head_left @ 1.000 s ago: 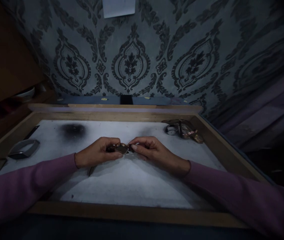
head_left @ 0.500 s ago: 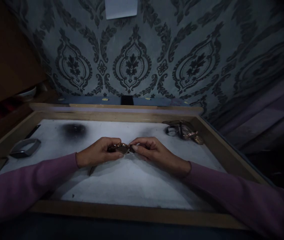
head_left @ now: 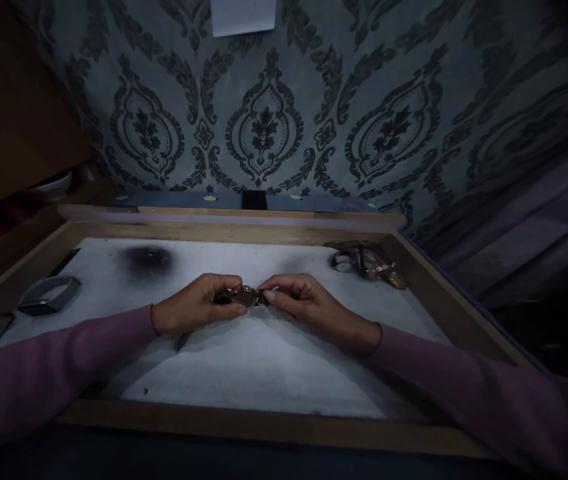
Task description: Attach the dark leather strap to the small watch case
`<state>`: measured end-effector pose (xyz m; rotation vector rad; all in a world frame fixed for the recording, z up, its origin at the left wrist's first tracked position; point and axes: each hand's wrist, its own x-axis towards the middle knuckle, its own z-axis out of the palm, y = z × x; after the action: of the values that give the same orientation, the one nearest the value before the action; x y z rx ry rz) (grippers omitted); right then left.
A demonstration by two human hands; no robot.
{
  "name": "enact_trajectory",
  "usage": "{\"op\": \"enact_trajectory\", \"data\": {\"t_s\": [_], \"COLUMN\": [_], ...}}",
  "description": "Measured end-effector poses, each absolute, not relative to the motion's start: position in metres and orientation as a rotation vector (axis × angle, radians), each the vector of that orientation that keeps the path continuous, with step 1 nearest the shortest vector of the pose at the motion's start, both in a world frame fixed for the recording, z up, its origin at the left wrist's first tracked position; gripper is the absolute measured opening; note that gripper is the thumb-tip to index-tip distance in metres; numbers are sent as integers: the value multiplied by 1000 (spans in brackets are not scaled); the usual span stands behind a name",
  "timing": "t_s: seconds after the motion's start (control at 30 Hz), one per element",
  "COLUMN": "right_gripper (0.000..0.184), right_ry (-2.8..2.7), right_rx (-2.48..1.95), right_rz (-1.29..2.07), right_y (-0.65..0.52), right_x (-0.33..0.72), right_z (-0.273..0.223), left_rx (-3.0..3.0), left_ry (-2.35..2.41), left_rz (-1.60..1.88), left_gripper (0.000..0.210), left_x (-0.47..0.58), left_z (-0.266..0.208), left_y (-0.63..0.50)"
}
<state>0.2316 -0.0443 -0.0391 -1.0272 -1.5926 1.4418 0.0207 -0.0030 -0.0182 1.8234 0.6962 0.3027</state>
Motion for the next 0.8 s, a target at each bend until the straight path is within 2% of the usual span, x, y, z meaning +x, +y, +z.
{"op": "enact_trajectory", "data": {"t_s": [0.33,0.8], "right_gripper": [32,25], "right_ry": [-1665,-1896], "right_rx": [-1036,-1047], "right_rz": [1380,1123], "right_y": [-44,-48], "right_x": [232,233], "right_z": [-40,-31], "left_rx": [1840,1768], "left_ry": [709,646], "left_rz": [301,348], "left_gripper": [18,20], "left_x": [20,19], "left_z": [-18,-21], "left_y": [-3,-5]}}
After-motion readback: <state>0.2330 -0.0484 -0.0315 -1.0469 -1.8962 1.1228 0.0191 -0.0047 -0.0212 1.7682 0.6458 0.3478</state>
